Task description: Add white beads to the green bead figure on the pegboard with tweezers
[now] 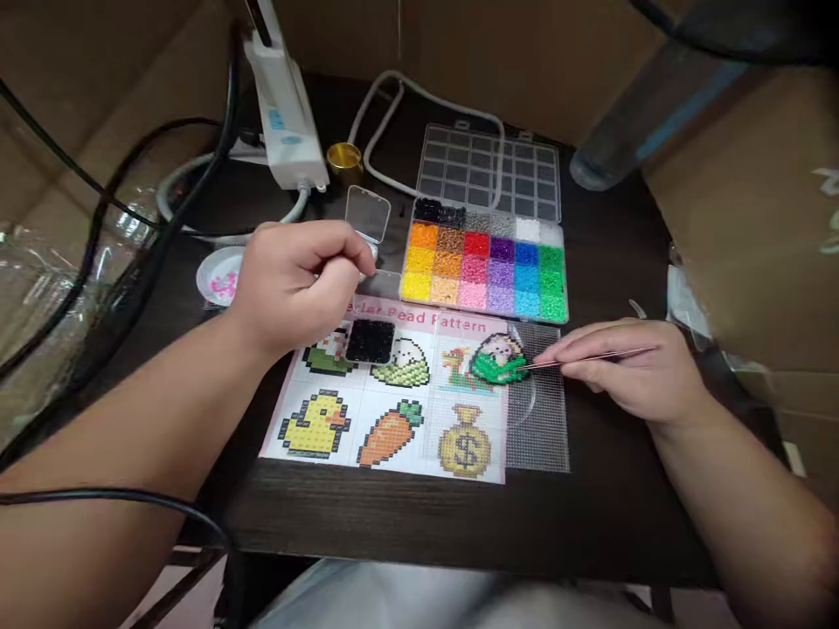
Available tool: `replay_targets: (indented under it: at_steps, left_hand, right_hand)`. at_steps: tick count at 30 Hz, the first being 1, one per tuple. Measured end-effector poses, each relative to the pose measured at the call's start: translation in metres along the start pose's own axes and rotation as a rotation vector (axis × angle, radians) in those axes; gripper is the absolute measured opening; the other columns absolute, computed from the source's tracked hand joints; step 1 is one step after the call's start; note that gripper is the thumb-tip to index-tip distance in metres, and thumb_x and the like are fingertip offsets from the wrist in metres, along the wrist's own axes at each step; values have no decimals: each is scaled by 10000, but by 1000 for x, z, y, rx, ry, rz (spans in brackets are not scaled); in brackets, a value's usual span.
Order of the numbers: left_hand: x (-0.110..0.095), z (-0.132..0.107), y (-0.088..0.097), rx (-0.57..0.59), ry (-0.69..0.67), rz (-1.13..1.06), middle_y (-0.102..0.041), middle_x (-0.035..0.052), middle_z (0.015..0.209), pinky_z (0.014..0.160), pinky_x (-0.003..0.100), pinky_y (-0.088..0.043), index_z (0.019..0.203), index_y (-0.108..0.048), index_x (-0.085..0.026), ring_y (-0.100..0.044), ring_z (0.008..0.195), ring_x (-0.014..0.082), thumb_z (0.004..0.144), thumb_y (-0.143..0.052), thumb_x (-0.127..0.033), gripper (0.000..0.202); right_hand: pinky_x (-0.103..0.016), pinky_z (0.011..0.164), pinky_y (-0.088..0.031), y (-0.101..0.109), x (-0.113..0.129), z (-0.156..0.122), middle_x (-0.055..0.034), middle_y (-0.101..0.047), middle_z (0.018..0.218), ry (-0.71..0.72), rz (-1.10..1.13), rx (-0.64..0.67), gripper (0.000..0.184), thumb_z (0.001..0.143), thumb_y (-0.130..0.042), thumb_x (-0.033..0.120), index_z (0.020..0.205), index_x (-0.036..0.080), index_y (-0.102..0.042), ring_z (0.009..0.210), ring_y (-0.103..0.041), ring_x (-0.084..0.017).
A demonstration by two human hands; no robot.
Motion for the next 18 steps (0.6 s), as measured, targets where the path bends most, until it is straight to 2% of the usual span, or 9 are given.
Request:
replay_targets:
  at_steps: [7, 14, 18]
  left_hand:
    - [0, 0, 0, -3, -12, -16, -543, -89, 498, 476, 102, -349, 659, -668, -155, -462, 454, -4, 677, -470, -16, 243]
    - [-1, 1, 0, 0, -6, -29, -543, -91, 500, 499, 87, -359, 661, -666, -155, -471, 469, -12, 677, -467, -18, 243]
    - [-1, 1, 1, 0, 13, -23, -543, -90, 502, 514, 95, -371, 660, -664, -155, -482, 480, -9, 679, -463, -20, 243]
  right_hand:
    - [-286, 705, -679, 2, -3, -2, -21, -821, 909, -8, -1, 4, 184, 814, -802, 143, 903, 300, -838, 785, -796, -199]
    - [-277, 686, -671, 1, 0, 0, -25, -820, 885, 5, 12, 5, 193, 801, -797, 118, 891, 284, -837, 773, -792, -192]
    - [-282, 620, -661, 3, -5, -2, -36, -821, 894, -37, 36, -17, 148, 799, -809, 150, 872, 275, -835, 689, -770, -182]
Point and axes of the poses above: each hand's wrist, its own z-axis towards the middle knuckle, its own y-axis out of the back of the hand, x = y × z, the point moved 7 cm from there along z, towards the middle knuckle
